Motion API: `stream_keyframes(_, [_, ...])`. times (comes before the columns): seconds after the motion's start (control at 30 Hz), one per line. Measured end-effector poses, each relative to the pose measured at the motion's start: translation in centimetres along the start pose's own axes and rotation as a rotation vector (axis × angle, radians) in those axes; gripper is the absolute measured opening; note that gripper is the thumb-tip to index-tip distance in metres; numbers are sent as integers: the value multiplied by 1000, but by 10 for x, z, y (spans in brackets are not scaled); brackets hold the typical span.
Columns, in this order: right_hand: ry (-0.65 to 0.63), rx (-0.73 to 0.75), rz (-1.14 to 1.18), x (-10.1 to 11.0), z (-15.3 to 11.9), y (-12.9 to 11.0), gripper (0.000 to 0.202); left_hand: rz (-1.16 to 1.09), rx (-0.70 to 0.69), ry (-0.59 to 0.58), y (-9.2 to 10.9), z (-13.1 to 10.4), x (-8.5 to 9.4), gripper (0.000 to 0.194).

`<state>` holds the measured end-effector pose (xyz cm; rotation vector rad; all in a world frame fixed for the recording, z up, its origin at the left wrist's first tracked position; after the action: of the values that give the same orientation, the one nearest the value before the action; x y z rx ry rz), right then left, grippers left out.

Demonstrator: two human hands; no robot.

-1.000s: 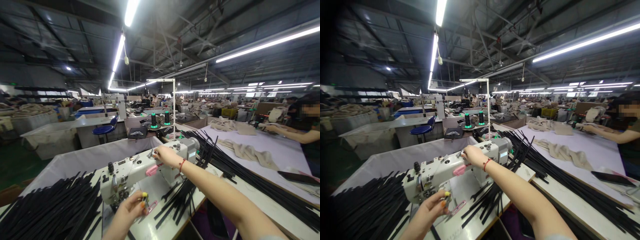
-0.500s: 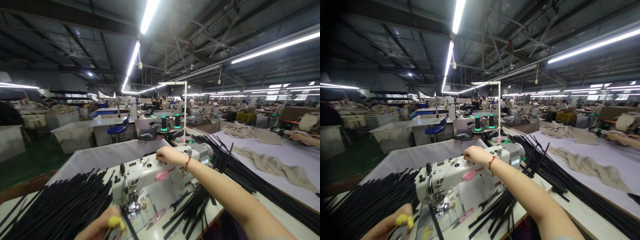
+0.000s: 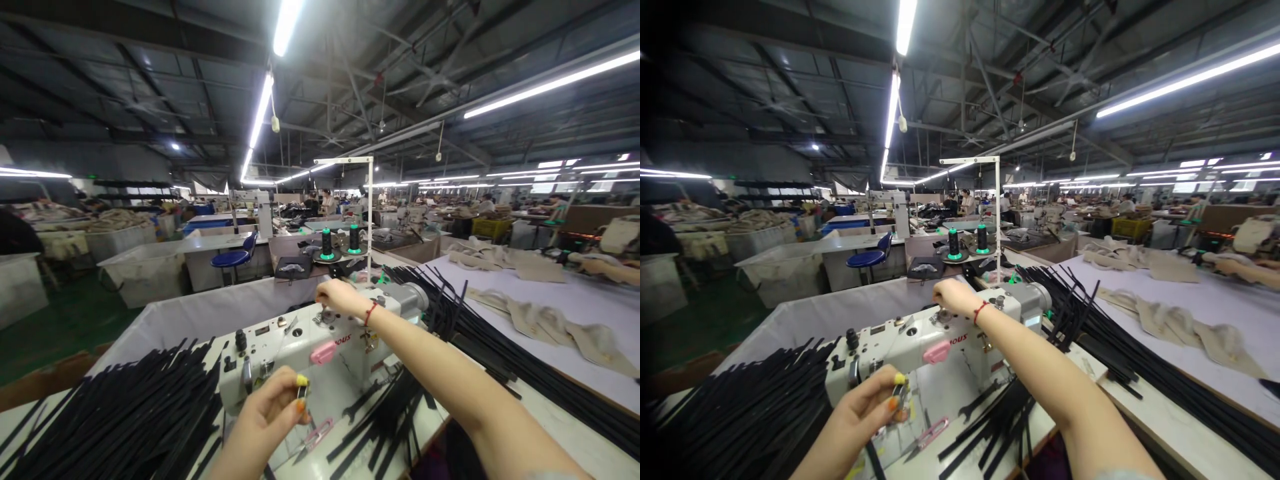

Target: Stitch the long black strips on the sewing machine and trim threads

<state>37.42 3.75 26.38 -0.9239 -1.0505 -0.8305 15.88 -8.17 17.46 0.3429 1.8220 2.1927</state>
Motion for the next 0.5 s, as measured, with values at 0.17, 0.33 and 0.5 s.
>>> stream_keyframes(0.17, [40,-37,-135,6,-26,9,19,63,-73,-21,2,5,8,28])
stream_keyframes(0.33, [7,68,-195,-6,-24,-15,17,341,-284,-176,15,27,-11,14])
stream_keyframes(0.5, [59,-1,-282,4,-21,-5,20,443,-317,-109,16,31,0,12])
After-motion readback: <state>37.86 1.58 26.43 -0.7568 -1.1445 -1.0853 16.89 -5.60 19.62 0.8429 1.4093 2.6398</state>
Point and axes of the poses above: each hand's wrist, its own z-axis towards the middle knuckle, its own x-axis out of the back of the hand, y = z × x, the point moved 3 cm from there along z, towards the middle knuckle, and after that the axes turned 11 degrees about z, right-handed, at the moved point
